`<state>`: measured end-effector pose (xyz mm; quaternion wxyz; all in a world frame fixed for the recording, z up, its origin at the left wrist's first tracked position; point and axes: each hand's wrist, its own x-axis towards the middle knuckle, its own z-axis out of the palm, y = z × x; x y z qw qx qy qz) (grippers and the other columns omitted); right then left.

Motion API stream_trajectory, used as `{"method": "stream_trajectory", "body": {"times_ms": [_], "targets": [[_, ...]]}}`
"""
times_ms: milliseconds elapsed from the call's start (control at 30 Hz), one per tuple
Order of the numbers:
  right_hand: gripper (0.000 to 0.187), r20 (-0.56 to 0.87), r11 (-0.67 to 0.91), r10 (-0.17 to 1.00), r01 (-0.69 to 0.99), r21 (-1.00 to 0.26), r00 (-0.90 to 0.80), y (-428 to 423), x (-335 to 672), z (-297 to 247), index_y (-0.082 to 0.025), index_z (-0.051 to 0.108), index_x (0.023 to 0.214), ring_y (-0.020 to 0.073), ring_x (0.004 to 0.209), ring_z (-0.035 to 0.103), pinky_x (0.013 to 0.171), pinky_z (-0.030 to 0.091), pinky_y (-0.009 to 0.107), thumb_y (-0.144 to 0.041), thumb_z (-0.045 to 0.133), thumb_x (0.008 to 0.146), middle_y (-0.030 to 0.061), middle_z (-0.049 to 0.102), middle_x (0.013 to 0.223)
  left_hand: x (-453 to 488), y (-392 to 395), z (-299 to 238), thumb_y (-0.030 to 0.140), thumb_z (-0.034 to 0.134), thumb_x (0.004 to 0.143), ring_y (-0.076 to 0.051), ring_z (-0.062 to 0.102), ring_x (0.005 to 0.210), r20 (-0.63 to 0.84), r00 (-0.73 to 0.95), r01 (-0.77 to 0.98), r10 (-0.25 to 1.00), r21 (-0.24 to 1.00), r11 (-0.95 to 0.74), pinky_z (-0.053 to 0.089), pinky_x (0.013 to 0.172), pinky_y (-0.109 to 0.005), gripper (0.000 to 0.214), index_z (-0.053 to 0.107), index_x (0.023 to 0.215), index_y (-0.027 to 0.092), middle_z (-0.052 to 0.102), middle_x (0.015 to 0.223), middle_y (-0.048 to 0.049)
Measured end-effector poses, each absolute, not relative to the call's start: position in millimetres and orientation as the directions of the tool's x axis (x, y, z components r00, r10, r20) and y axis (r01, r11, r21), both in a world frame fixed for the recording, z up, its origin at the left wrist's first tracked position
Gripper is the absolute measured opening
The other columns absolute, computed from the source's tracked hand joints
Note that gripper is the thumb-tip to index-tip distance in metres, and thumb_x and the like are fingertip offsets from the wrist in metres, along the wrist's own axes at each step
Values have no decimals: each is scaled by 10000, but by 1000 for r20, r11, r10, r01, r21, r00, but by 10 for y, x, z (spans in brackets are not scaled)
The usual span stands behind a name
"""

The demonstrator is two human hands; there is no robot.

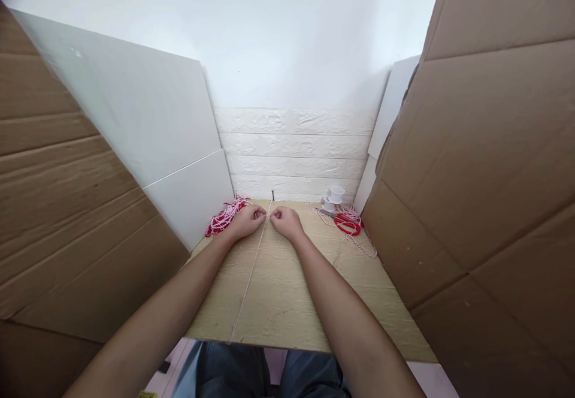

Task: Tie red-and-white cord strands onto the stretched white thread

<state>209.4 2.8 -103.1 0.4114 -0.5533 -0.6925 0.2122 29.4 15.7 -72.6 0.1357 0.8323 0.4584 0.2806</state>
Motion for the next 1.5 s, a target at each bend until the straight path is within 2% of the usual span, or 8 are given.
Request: {"method": "stream_trajectory", "body": {"times_ms": [167, 400, 933, 1200, 1333, 1500], "targets": [[122, 344, 298, 938, 594, -747, -38, 26, 2095, -1038, -175, 689, 761, 136, 657, 574, 618, 386, 227, -217, 574, 763, 4, 676, 712, 298, 144, -709, 279, 513, 816, -177, 582, 707, 349, 420, 715, 838, 442, -542, 409, 639, -278, 226, 694, 780, 149, 684, 773, -64], [107, 343, 280, 939, 590, -758, -5, 39, 2105, -1056, -174, 643, 695, 129, 627, 544, 598, 367, 221, -225, 559, 736, -8, 635, 661, 293, 135, -689, 269, 536, 788, -175, 582, 686, 336, 357, 749, 872, 455, -482, 393, 624, -274, 176, 672, 764, 158, 682, 749, -53], [102, 335, 244, 941, 591, -769, 46, 32, 2112, -1030, -179, 580, 624, 126, 610, 519, 592, 349, 223, -220, 555, 713, -20, 589, 617, 305, 163, -705, 261, 551, 771, -173, 571, 650, 342, 357, 770, 869, 420, -481, 371, 595, -276, 156, 659, 717, 162, 672, 706, -48], [117, 348, 272, 937, 587, -763, 18, -5, 2123, -1034, -177, 633, 659, 134, 627, 546, 606, 366, 226, -195, 542, 731, -8, 631, 648, 292, 119, -661, 248, 524, 773, -178, 590, 680, 304, 363, 752, 881, 463, -470, 397, 611, -274, 171, 666, 736, 160, 684, 729, -50], [137, 355, 281, 935, 584, -762, 13, -15, 2124, -1043, -175, 680, 720, 140, 647, 571, 615, 375, 233, -206, 554, 766, 6, 670, 693, 297, 109, -651, 244, 529, 760, -179, 601, 687, 294, 376, 733, 879, 485, -476, 406, 615, -274, 168, 671, 752, 155, 687, 737, -50], [134, 337, 262, 941, 576, -775, 26, -13, 2124, -1052, -177, 698, 792, 138, 649, 583, 615, 390, 231, -174, 572, 747, 6, 682, 716, 291, 125, -679, 243, 528, 752, -169, 590, 671, 299, 384, 714, 874, 503, -486, 407, 607, -265, 148, 650, 736, 160, 675, 727, -45]]}}
